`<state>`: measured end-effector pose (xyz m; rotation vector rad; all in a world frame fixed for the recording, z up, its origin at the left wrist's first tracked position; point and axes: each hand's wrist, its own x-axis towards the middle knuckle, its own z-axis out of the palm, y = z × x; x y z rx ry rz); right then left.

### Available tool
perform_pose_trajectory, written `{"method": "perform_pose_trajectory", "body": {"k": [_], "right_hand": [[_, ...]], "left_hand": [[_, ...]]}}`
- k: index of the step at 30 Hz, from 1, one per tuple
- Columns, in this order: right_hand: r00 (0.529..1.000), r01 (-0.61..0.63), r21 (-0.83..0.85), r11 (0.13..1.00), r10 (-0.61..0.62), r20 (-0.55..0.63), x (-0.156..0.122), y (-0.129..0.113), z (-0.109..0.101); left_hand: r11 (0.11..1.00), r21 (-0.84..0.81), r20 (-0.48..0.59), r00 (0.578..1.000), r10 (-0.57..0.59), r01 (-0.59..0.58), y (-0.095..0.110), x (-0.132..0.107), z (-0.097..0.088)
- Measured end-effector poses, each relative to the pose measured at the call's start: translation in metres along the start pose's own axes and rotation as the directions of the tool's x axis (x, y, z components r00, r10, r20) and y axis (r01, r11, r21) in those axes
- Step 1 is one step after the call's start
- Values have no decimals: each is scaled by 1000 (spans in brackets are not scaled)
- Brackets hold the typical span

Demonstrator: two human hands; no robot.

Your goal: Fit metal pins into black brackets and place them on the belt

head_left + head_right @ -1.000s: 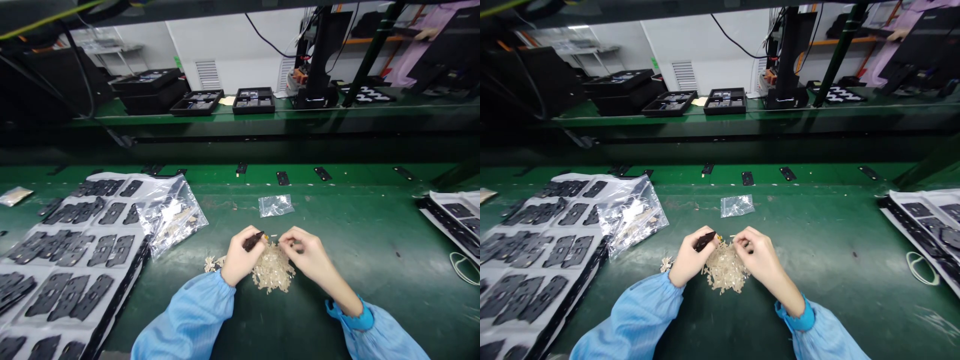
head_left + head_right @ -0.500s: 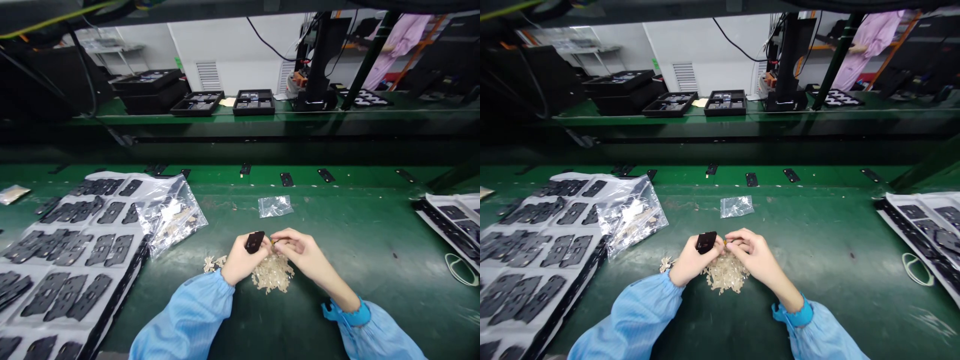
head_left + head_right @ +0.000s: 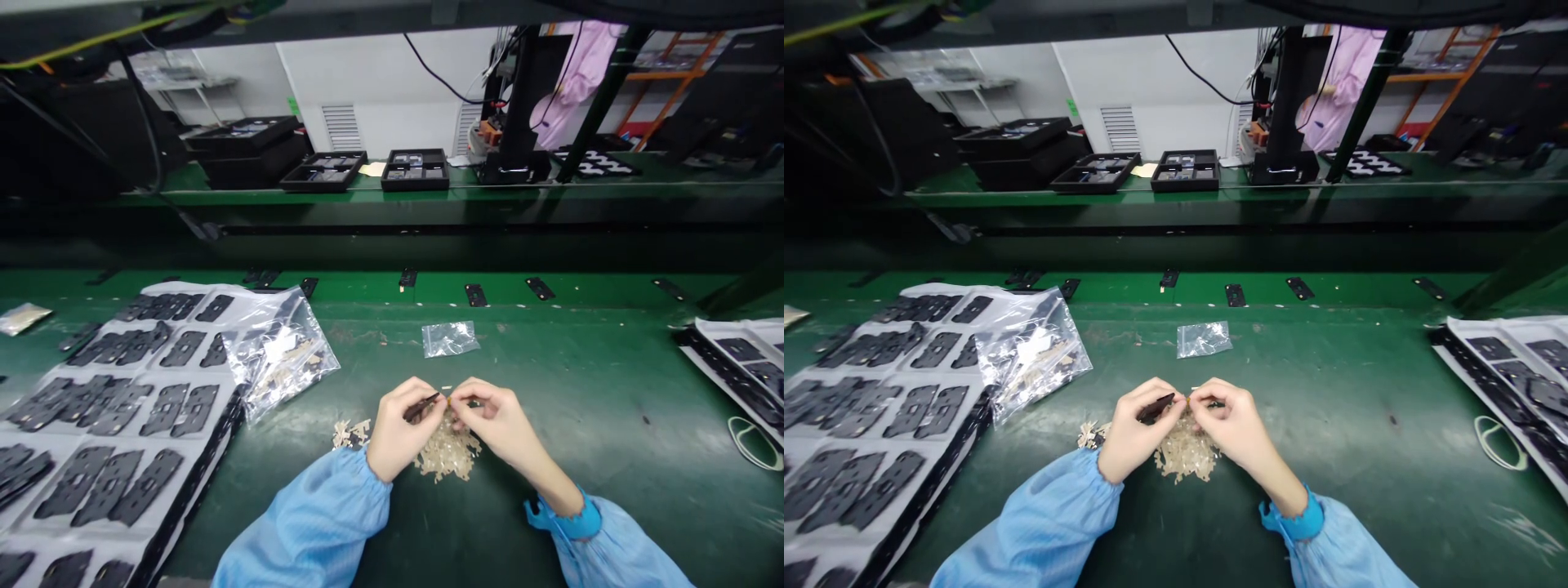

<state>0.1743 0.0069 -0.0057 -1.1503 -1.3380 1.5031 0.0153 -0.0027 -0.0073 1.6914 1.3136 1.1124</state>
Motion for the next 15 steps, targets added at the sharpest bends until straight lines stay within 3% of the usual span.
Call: {"method": "perform_pose_trajectory", "body": {"k": [6, 12, 15], "right_hand": [[995, 81, -111, 991, -87, -47, -3, 7, 2], [974, 212, -262, 942, -226, -22, -5, 7, 7], [973, 221, -249, 943, -230, -9, -6, 6, 9]], "left_hand": [[999, 36, 5, 999, 35, -35, 1, -2, -1], [1000, 8, -12, 1000, -9, 9, -3, -4, 2], [999, 13, -25, 999, -47, 47, -4, -3, 2]]}}
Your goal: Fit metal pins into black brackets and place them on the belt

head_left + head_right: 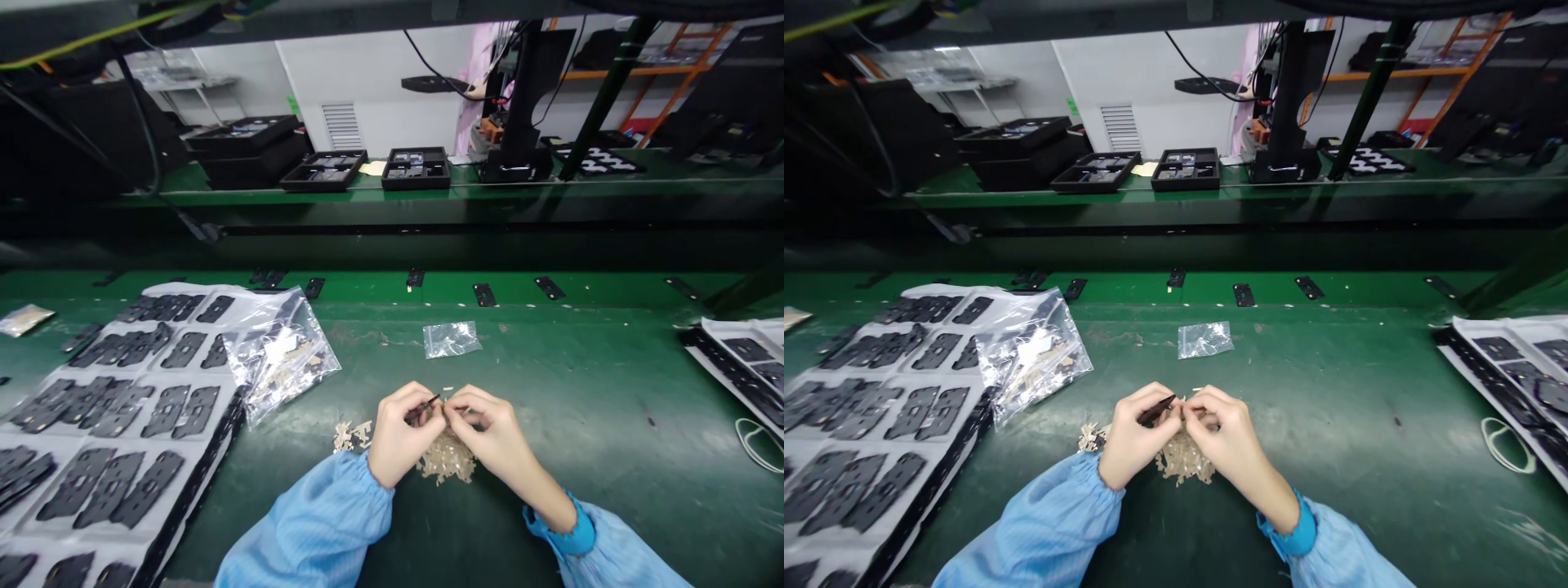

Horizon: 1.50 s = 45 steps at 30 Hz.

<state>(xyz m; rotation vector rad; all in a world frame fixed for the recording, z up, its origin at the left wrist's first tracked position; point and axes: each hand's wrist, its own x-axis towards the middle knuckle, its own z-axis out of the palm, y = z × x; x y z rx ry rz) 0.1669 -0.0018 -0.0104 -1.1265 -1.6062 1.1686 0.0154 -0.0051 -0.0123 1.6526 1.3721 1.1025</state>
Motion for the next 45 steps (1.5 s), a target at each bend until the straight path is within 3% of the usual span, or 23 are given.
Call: {"method": "perform_pose_trajectory", "body": {"k": [3, 6, 9, 12, 14, 18, 26, 38, 41, 45], "right_hand": [[995, -91, 143, 985, 97, -34, 3, -1, -6], [963, -145, 286, 947, 201, -178, 9, -2, -20], [935, -157, 321, 934, 246, -256, 13, -3, -29], [941, -191, 317, 929, 265, -210, 13, -1, -30], [945, -206, 308, 929, 270, -181, 13, 1, -28], [948, -216, 290, 932, 271, -167, 13, 5, -24], [960, -231, 215, 949, 258, -105, 7, 9, -9], [977, -180, 282, 943, 205, -62, 4, 6, -4], [977, -191, 299, 935, 210, -31, 4, 4, -3], [974, -200, 237, 951, 220, -59, 6, 3, -7]], "left_hand": [[1000, 16, -29, 999, -23, 23, 1, 5, -4], [999, 44, -56, 998, -15, 17, 1, 9, -10], [994, 99, 20, 999, 37, -39, -2, 9, -10], [980, 159, 147, 984, 100, -123, -7, 5, -6], [965, 213, 171, 978, 118, -154, -7, 3, -4], [947, 278, 132, 983, 130, -163, -2, 3, -5], [970, 111, -3, 976, 219, -217, 4, -6, -1], [957, 33, -21, 957, 290, -289, -7, -10, 6], [976, 7, -31, 976, 217, -216, -7, -6, 5], [982, -173, -58, 995, -86, 75, -4, 2, 3]]}}
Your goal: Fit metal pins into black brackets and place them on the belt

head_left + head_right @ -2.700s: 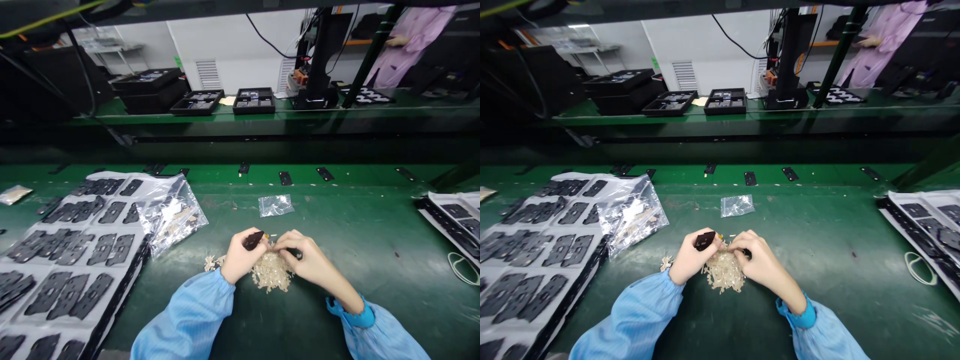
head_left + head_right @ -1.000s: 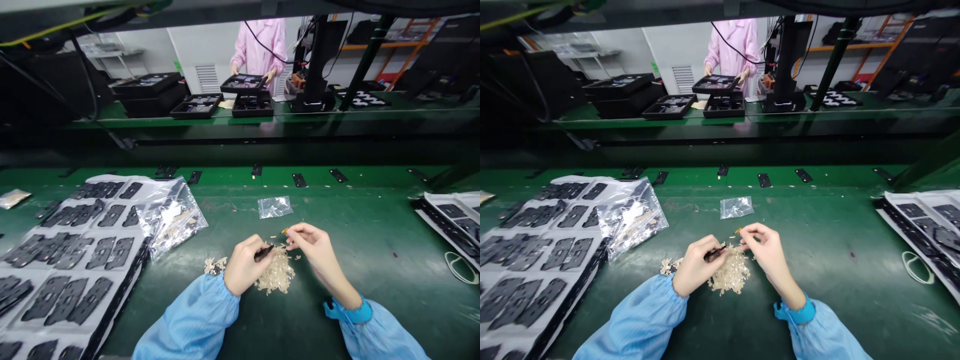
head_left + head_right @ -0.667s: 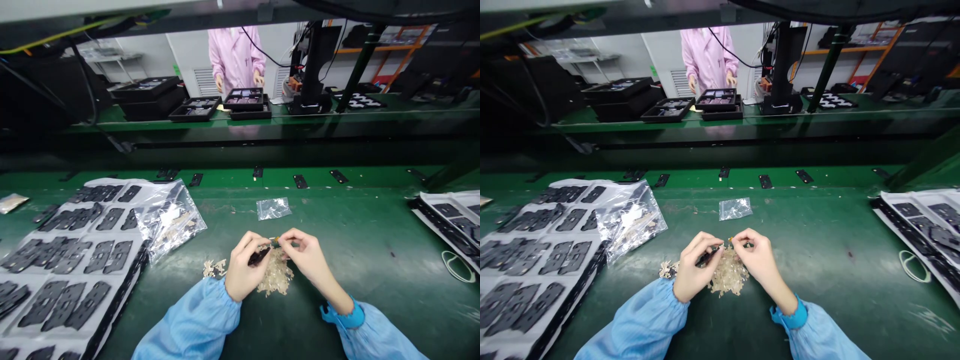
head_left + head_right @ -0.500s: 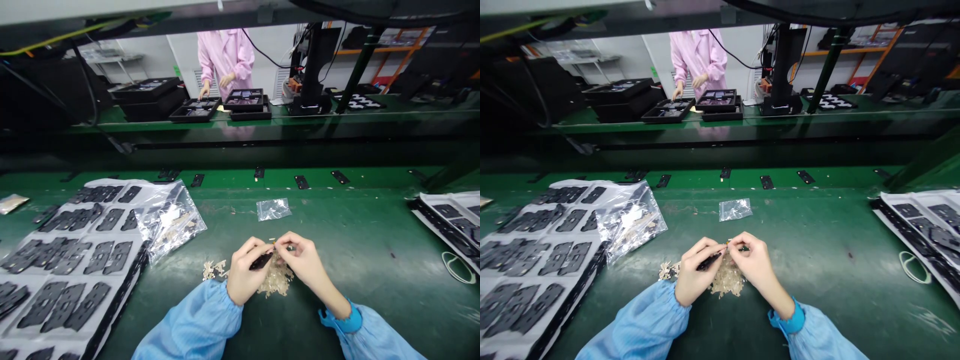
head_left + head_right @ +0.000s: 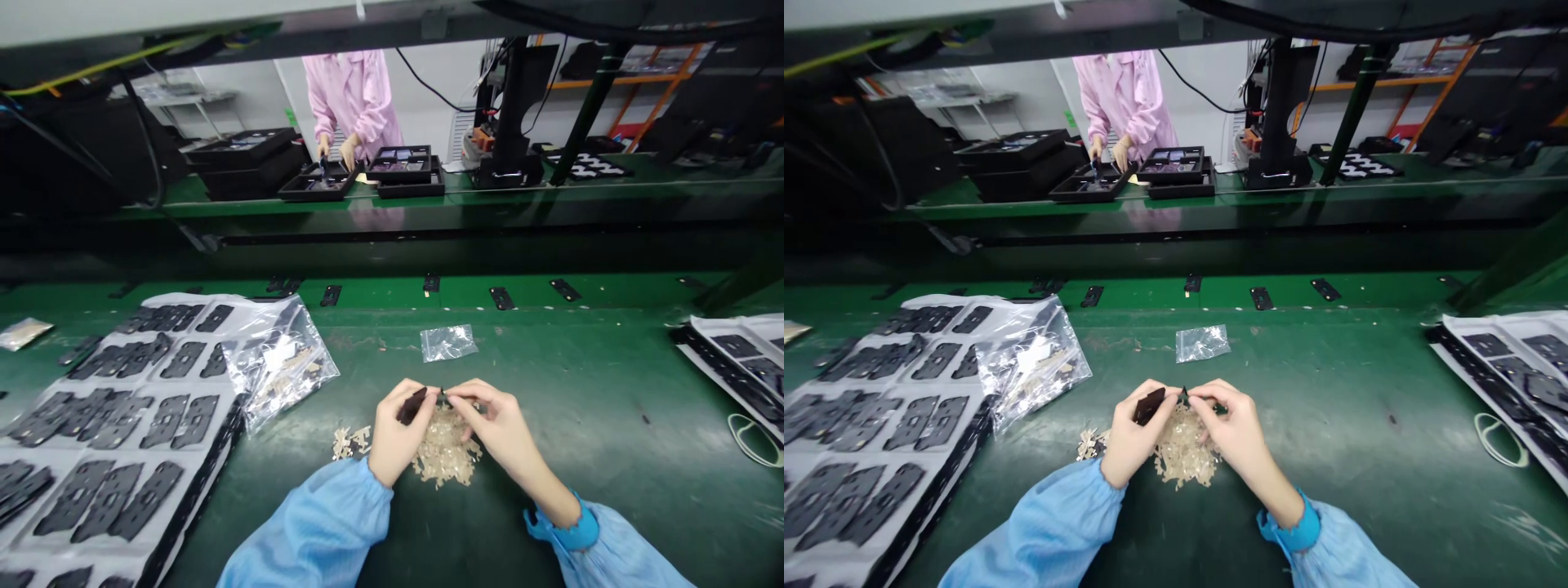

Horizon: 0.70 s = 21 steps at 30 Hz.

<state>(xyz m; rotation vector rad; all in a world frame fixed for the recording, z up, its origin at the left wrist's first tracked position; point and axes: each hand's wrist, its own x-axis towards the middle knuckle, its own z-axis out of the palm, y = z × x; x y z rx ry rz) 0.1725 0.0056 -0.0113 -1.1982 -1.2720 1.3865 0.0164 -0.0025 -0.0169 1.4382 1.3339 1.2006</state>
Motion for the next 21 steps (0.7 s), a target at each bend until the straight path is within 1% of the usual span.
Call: {"method": "perform_pose_trajectory", "body": {"k": [1, 2, 4, 5, 7, 10, 14, 16, 18, 20, 21], "right_hand": [[1000, -3, 6, 1000, 3, -16, 1, -1, -1], [1000, -9, 25, 1000, 10, -25, 1, -1, -2], [999, -43, 87, 995, 44, -11, 1, -3, -3], [997, -71, 118, 990, 71, 10, 1, -3, -3], [991, -128, 166, 978, 121, 51, 0, -3, -2], [986, -160, 182, 970, 148, 74, -1, 0, -1], [992, -126, 144, 982, 125, 13, -2, 2, 1], [994, -99, 166, 981, 106, -37, -2, 0, 2], [991, -105, 212, 972, 119, -54, -3, -3, 2], [986, -159, 279, 947, 166, 0, -4, -7, 1], [980, -199, 312, 929, 193, 48, -5, -9, 1]], "left_hand": [[992, -73, 4, 995, -98, 98, 0, 1, 0], [969, -152, 25, 981, -191, 192, 0, 2, 0], [892, -293, 98, 939, -330, 345, -2, 1, 1], [854, -343, 135, 920, -368, 392, -2, 1, 1], [810, -394, 190, 901, -390, 434, -3, 0, 2], [797, -407, 218, 895, -389, 446, 0, 0, 4], [820, -388, 197, 907, -371, 420, 3, -2, 5], [825, -429, 128, 929, -348, 368, 2, -2, 3], [812, -513, 16, 949, -314, 277, -2, 1, -1], [814, -545, -86, 951, -296, 204, -6, 5, -6], [832, -521, -121, 949, -291, 189, -7, 8, -9]]}}
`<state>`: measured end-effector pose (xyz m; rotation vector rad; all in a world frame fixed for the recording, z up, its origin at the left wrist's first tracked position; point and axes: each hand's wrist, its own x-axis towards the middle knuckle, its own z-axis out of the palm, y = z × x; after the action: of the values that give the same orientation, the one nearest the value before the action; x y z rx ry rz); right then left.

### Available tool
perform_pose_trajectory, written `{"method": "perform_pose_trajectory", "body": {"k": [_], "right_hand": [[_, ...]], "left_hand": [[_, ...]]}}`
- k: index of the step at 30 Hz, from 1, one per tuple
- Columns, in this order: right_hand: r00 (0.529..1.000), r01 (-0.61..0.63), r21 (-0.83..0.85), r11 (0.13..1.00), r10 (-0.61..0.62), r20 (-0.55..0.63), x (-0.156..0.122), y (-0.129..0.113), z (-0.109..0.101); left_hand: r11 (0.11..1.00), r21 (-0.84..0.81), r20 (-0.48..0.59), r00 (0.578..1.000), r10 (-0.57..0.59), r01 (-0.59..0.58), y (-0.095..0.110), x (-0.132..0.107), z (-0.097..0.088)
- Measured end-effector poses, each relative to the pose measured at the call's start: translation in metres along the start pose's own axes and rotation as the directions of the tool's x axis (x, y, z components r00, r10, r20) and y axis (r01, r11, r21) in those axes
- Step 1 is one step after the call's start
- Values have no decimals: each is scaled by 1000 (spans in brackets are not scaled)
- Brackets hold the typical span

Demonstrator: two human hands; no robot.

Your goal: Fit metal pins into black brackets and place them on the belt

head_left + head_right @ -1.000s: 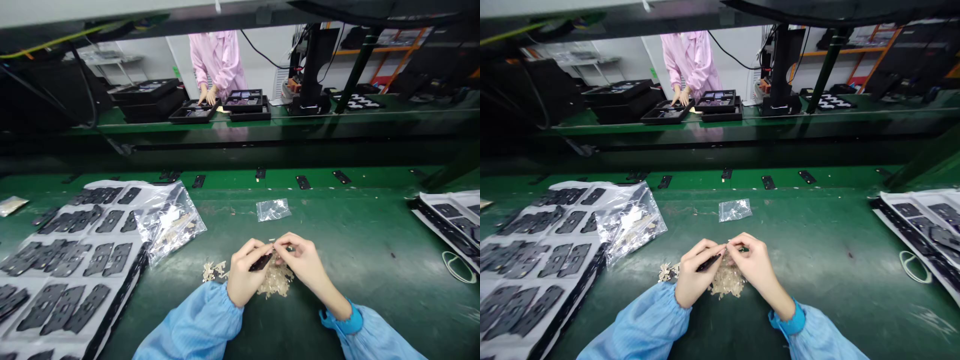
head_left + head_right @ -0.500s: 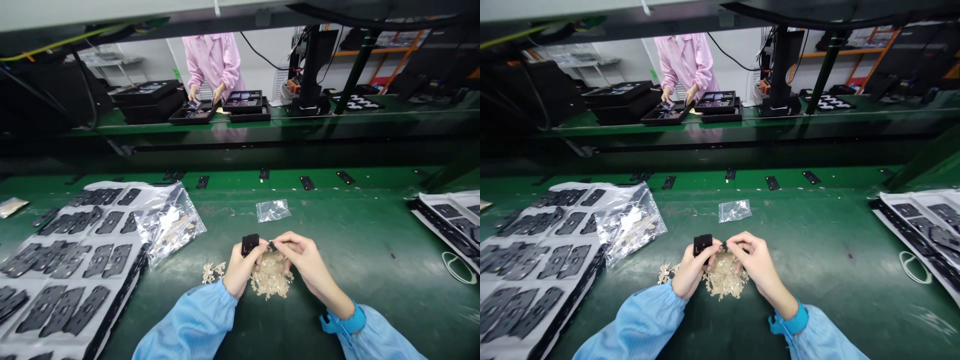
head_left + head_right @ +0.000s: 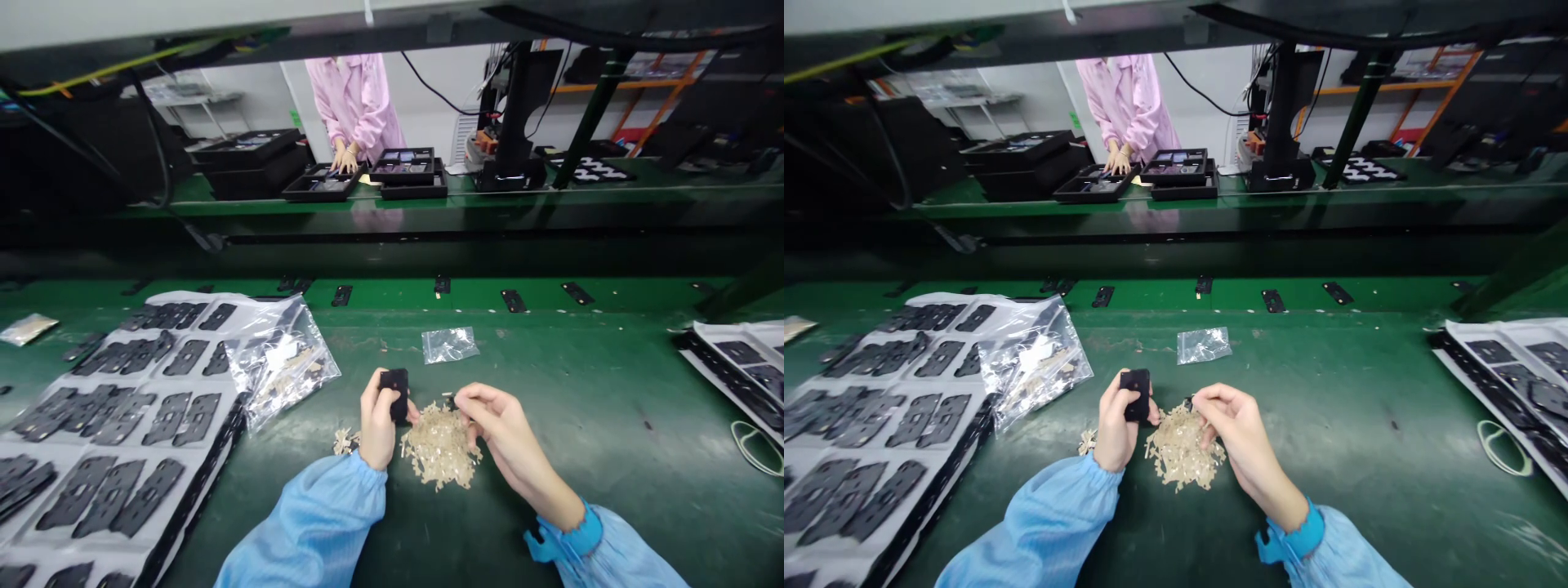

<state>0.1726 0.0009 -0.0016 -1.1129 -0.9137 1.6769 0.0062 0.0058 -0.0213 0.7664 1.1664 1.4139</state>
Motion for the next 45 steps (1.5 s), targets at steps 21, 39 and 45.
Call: {"method": "perform_pose_trajectory", "body": {"k": [21, 39, 45], "right_hand": [[980, -137, 49, 989, 128, 150, -7, -9, 8], [968, -198, 171, 965, 165, 187, -3, -4, 3], [952, -276, 244, 930, 230, 202, -2, -6, 1]], "left_hand": [[963, 267, 13, 999, 40, -42, 5, -2, 5], [965, 259, 17, 999, 42, -45, 6, -3, 5], [970, 243, -2, 1000, 22, -21, 10, -4, 7]]}}
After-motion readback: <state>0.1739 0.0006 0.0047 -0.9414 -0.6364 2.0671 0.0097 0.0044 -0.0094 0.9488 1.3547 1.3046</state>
